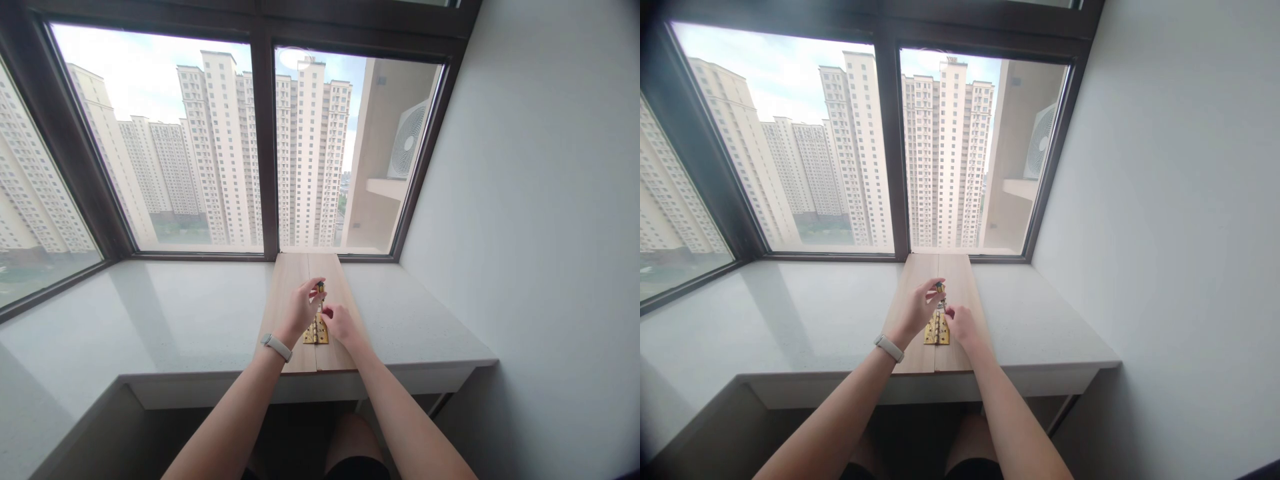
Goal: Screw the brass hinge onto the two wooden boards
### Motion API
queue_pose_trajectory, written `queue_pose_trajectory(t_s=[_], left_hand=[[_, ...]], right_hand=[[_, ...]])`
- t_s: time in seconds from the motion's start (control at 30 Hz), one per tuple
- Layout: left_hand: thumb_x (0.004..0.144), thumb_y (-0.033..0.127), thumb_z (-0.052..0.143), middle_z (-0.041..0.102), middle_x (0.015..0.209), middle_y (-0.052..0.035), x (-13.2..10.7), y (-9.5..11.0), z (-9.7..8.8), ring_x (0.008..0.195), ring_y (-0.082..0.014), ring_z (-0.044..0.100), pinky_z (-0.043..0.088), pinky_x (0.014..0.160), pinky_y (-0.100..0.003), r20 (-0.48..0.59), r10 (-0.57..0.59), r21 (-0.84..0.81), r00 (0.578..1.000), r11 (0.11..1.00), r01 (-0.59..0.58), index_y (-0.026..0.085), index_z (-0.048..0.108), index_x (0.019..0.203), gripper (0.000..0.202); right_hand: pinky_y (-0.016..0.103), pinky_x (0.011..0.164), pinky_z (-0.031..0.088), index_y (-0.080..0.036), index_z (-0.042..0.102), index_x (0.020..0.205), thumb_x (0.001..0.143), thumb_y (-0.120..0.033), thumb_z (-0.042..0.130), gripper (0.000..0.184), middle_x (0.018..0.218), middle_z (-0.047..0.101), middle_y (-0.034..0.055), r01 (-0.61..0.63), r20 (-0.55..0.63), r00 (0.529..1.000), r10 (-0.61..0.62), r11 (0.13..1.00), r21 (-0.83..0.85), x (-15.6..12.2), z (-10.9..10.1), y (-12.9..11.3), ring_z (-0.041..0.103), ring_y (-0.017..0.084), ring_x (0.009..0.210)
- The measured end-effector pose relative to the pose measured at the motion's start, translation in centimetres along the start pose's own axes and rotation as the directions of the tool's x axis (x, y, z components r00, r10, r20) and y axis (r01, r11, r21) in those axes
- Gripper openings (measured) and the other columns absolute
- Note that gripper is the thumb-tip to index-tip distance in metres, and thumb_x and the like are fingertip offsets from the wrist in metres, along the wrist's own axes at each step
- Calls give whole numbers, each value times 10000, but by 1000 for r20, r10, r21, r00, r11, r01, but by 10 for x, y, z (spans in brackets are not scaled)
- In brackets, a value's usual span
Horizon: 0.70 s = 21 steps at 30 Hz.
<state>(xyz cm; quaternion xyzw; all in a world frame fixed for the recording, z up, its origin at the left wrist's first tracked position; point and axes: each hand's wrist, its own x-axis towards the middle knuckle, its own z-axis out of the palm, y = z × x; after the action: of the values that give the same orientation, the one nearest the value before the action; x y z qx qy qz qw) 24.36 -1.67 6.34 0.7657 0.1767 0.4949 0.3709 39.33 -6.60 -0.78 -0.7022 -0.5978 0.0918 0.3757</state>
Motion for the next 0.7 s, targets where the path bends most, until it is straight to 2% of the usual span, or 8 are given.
queue_pose_trajectory(t_s=[0.17, 0.2, 0.3, 0.4, 0.5, 0.6, 0.7], left_hand=[[930, 198, 598, 717, 1061, -75, 7, -1, 1, 961, -198, 706, 592, 913, -409, 68, 4, -12, 998, 1000, -3, 252, 629, 1304, 380], [934, 193, 586, 719, 1068, -78, 8, 0, 0, 953, -195, 705, 591, 909, -407, 79, 8, -5, 997, 1000, -8, 251, 620, 1319, 391], [937, 180, 562, 718, 1098, -87, 10, 1, -4, 912, -188, 706, 596, 868, -393, 92, 11, 29, 996, 999, -14, 243, 594, 1348, 417], [935, 191, 577, 718, 1104, -93, 10, 4, -6, 912, -196, 708, 595, 838, -380, 90, 6, 43, 996, 999, -10, 243, 528, 1402, 472], [946, 221, 588, 730, 1068, -84, 10, 7, -5, 925, -204, 711, 584, 859, -399, 108, 1, 29, 994, 1000, -4, 248, 403, 1470, 556], [935, 210, 601, 730, 1088, -90, 11, 8, -2, 928, -202, 711, 570, 879, -409, 124, -2, -5, 992, 1000, 3, 243, 340, 1474, 600], [934, 224, 599, 719, 1092, -97, 6, 0, -2, 955, -201, 705, 554, 900, -410, 115, -13, -35, 993, 999, 17, 228, 340, 1455, 582]], right_hand=[[273, 757, 496, -185, 686, 864, 828, -192, 604, 90, 858, 733, 52, -28, 29, 999, 28, 1000, -1, 0, -4, -1, 663, 176, 772], [276, 757, 500, -183, 685, 916, 818, -201, 614, 123, 887, 730, 56, -37, 28, 999, 37, 999, 12, 0, -8, -2, 660, 177, 784], [284, 778, 515, -193, 629, 1151, 784, -224, 643, 369, 1072, 707, 76, -30, -28, 999, 34, 994, 109, 1, -31, -15, 646, 184, 892], [313, 846, 524, -218, 570, 1265, 828, -251, 620, 441, 1263, 647, 93, 79, -157, 987, -43, 970, 229, 2, -63, -41, 625, 196, 1046], [351, 904, 525, -268, 548, 1364, 914, -318, 583, 455, 1359, 606, 88, 224, -193, 965, -180, 946, 235, 2, -87, -73, 602, 215, 1157], [348, 904, 524, -245, 677, 1227, 957, -236, 520, 312, 1204, 697, 82, 312, -131, 946, -297, 942, 123, 3, -95, -94, 641, 207, 1086], [323, 876, 522, -219, 724, 1113, 957, -158, 498, 281, 1070, 737, 71, 336, -88, 939, -333, 942, 23, 6, -94, -99, 675, 187, 964]])
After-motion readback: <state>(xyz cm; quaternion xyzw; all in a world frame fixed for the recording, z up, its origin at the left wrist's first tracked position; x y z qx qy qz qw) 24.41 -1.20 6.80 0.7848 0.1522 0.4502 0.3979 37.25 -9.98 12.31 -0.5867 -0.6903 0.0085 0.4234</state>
